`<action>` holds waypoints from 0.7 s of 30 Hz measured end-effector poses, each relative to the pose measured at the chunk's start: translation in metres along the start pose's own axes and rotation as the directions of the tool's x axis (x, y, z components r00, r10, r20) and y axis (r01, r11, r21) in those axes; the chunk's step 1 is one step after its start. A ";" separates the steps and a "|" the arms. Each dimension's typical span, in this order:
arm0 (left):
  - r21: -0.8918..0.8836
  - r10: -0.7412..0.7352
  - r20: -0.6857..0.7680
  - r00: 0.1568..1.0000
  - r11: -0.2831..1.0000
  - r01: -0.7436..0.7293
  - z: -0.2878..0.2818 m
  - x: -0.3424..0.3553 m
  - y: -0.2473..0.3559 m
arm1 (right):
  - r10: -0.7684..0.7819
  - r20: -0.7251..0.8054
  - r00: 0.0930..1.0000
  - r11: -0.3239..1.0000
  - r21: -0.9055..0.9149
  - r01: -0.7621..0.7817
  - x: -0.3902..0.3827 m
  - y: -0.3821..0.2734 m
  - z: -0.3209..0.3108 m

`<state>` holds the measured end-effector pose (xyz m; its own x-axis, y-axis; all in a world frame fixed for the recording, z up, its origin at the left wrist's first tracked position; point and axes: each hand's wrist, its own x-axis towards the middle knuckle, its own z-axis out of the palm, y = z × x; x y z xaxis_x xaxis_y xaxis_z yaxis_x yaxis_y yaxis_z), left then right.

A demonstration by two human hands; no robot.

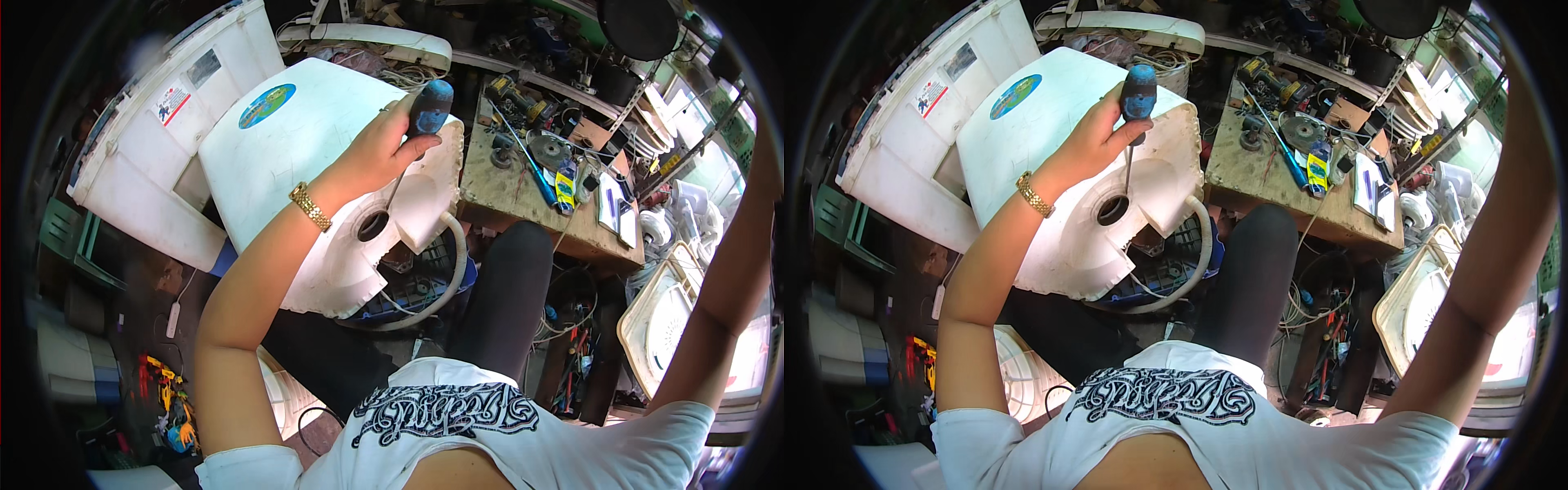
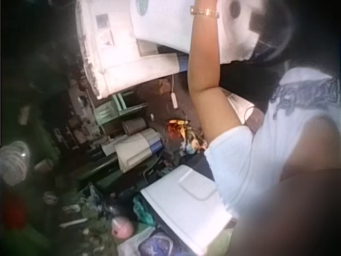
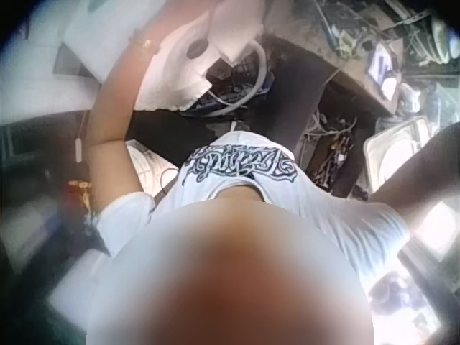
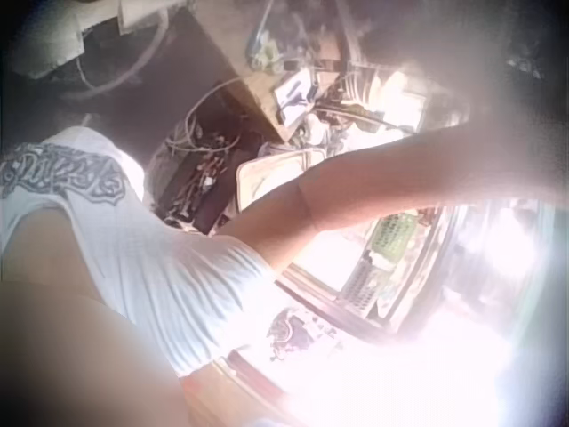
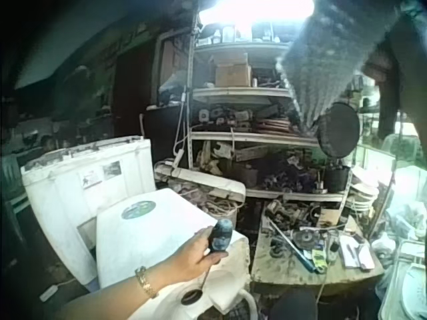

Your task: The person uses a screwdriver and hammer to remove a hose clamp from a white washing machine tub. They then flip the tub over and scrape residue from the interior with the screwdriver.

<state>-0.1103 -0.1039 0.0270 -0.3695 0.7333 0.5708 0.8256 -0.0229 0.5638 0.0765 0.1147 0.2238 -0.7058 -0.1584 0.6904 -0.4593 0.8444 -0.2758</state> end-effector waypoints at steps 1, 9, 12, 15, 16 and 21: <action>-0.006 0.018 -0.002 1.000 1.000 -0.018 -0.001 0.002 0.003 | -0.022 0.015 1.000 1.000 -0.020 0.022 -0.004 0.001 0.002; 0.153 -0.053 0.065 0.996 0.987 0.042 0.004 0.001 -0.006 | 0.343 0.116 0.932 0.908 0.215 -0.361 -0.051 0.065 0.053; 0.184 0.060 0.048 0.997 0.981 -0.068 0.007 0.001 -0.003 | 0.383 -0.037 0.923 0.875 0.337 -0.349 -0.039 0.040 0.027; -0.114 -0.135 0.027 0.990 0.984 0.137 0.004 0.007 -0.002 | 0.464 -0.008 0.886 0.836 0.335 -0.435 -0.052 0.038 0.028; -0.160 -0.121 0.027 0.992 0.979 0.124 0.003 0.007 -0.003 | 0.466 -0.005 0.885 0.831 0.347 -0.435 -0.057 0.038 0.033; -0.386 -0.035 -0.144 0.989 0.922 -0.023 0.002 0.012 -0.018 | 0.452 0.027 0.892 0.820 0.380 -0.427 -0.087 0.064 0.037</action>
<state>-0.1288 -0.0937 0.0222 -0.4560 0.6283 0.6303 0.6049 -0.3006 0.7374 0.0884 0.1632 0.1218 -0.8514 0.2269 0.4729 -0.2800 0.5659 -0.7755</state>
